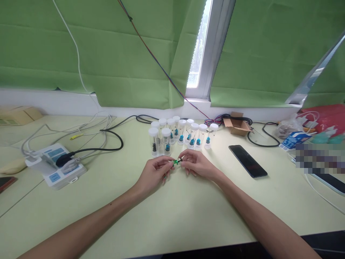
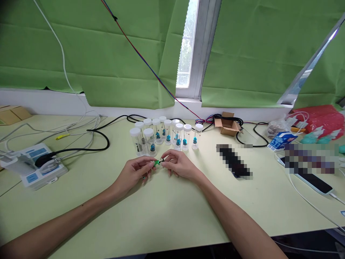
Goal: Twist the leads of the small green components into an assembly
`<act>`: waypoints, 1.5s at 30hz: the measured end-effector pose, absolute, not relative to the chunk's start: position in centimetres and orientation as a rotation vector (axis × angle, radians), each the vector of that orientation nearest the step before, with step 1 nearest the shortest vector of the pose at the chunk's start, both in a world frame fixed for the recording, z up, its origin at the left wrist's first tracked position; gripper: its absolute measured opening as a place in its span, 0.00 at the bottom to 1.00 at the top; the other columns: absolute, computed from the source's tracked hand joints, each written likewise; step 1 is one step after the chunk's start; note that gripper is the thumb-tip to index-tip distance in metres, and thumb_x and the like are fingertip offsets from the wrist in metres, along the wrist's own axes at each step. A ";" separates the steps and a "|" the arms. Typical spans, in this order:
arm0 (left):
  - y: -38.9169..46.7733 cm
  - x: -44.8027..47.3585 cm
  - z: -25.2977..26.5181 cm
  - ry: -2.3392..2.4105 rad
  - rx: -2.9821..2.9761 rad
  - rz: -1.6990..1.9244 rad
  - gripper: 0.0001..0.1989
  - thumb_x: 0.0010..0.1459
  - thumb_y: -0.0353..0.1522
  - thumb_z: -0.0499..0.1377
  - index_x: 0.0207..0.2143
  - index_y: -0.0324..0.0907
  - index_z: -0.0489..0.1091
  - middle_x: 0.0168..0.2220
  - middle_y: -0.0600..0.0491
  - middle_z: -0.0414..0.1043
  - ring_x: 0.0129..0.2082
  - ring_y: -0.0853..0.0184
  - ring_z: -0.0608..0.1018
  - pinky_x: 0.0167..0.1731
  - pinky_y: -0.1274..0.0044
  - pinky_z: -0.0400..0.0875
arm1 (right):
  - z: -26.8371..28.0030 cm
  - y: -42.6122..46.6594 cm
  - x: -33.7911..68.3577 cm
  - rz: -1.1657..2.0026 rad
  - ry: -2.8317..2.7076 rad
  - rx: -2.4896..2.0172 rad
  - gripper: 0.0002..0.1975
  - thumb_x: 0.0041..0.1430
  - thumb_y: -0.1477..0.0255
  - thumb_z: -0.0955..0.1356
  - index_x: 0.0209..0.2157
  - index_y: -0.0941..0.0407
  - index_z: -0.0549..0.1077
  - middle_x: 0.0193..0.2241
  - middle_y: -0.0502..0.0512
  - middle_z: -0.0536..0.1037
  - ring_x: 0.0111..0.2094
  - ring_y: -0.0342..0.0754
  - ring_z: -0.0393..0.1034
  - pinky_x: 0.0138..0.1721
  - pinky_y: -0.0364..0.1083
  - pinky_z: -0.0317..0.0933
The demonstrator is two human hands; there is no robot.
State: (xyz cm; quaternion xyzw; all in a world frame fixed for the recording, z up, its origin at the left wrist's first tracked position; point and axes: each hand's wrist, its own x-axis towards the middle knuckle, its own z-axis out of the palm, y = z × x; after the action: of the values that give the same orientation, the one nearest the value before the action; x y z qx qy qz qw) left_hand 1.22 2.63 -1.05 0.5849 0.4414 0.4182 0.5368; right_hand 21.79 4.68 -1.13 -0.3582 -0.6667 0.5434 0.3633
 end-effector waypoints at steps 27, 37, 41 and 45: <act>2.7 1.0 -1.1 1.008 1.403 0.985 0.16 0.56 0.43 0.62 0.32 0.37 0.74 0.24 0.53 0.71 0.17 0.74 0.67 0.18 0.79 0.62 | -1.1 4.6 22.1 1.385 -1.825 -0.926 0.15 0.54 0.64 0.72 0.42 0.55 0.72 0.30 0.49 0.74 0.21 0.40 0.66 0.18 0.40 0.55; 2.8 0.9 -1.5 1.012 1.406 0.973 0.16 0.57 0.43 0.62 0.33 0.37 0.74 0.24 0.53 0.72 0.17 0.74 0.67 0.18 0.79 0.62 | -1.5 4.7 22.1 1.309 -1.846 -0.946 0.11 0.56 0.66 0.71 0.38 0.57 0.73 0.21 0.48 0.73 0.19 0.40 0.63 0.21 0.41 0.57; 2.8 0.8 -1.5 1.023 1.414 0.967 0.16 0.57 0.43 0.61 0.33 0.38 0.74 0.24 0.53 0.71 0.17 0.74 0.67 0.18 0.79 0.62 | -1.7 4.7 22.1 1.333 -1.849 -0.957 0.11 0.57 0.64 0.70 0.37 0.57 0.74 0.21 0.49 0.72 0.21 0.42 0.66 0.22 0.41 0.57; 2.7 0.9 -1.4 1.026 1.418 0.956 0.15 0.57 0.43 0.62 0.32 0.38 0.74 0.24 0.53 0.71 0.17 0.75 0.67 0.17 0.80 0.61 | -1.4 4.6 22.1 1.309 -1.887 -0.959 0.12 0.59 0.63 0.69 0.32 0.58 0.75 0.23 0.50 0.72 0.23 0.42 0.66 0.24 0.41 0.58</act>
State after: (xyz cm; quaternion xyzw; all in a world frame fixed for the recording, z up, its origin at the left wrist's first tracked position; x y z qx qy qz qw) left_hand 0.90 2.70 -1.43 0.5972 0.4322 0.4026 0.5426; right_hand 22.05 4.56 -1.40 -0.3650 -0.7181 0.4981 0.3209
